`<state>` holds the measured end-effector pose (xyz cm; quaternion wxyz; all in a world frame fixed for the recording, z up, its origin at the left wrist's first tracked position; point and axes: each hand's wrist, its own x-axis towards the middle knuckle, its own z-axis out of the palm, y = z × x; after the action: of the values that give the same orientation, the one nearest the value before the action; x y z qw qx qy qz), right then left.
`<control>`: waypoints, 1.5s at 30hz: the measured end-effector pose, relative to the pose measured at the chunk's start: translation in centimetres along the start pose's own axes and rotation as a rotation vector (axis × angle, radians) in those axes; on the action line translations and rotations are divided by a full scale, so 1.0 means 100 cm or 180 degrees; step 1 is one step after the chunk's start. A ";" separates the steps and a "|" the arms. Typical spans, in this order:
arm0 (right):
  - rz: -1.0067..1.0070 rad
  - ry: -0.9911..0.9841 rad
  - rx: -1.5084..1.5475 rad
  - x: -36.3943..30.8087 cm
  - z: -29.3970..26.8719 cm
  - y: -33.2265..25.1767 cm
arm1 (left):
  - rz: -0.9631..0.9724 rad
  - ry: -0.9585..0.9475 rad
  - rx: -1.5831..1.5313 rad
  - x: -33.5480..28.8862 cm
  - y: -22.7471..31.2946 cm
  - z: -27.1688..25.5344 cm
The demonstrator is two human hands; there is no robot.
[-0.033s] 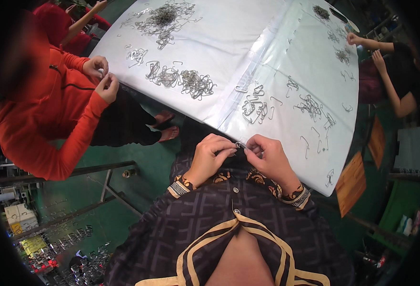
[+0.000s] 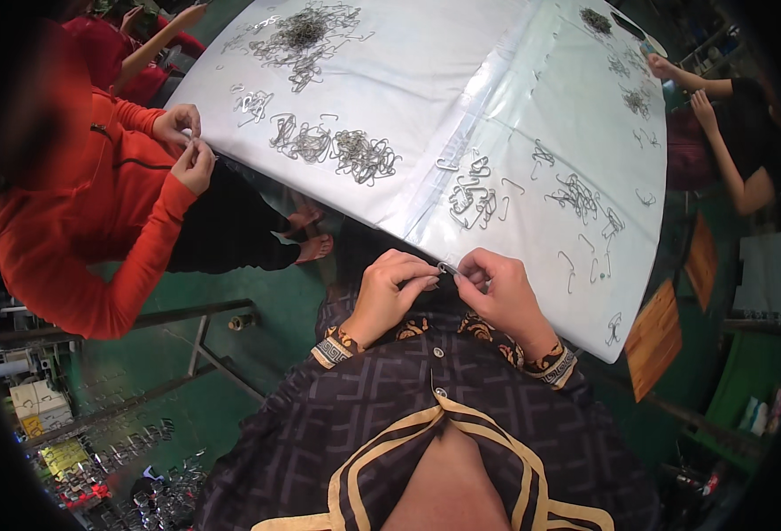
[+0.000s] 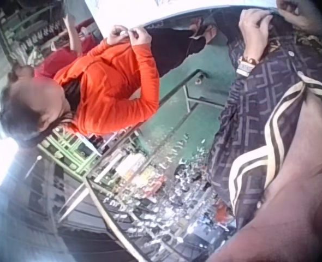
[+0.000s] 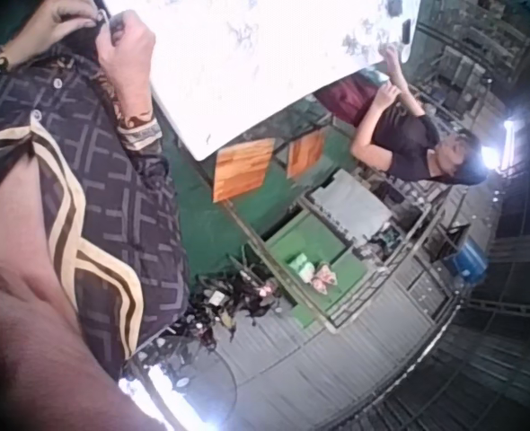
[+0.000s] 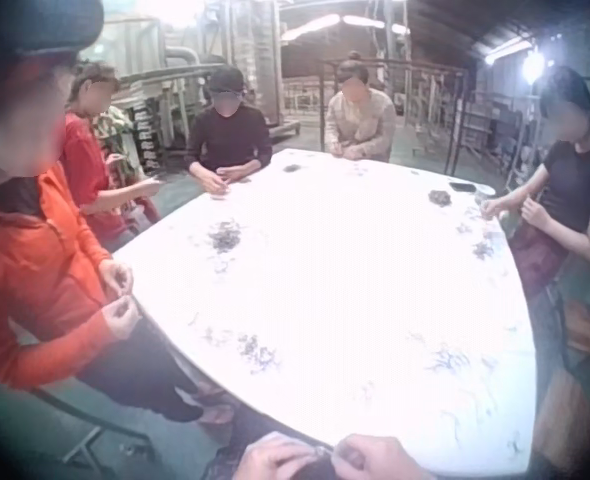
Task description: The person picks up small metal hooks from a table, joins them into short chains, and hangs the assembled chains onto a metal rack.
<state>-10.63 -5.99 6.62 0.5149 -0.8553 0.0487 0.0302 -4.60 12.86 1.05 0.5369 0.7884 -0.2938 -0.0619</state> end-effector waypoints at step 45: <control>-0.0936 0.0789 0.0290 -0.020 0.043 0.023 | 0.1181 -0.0193 0.1851 0.086 -0.011 0.052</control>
<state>-12.84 -3.19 2.81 0.5420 -0.8262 -0.0125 -0.1531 0.72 4.36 -0.25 0.2828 0.8393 -0.4534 0.0996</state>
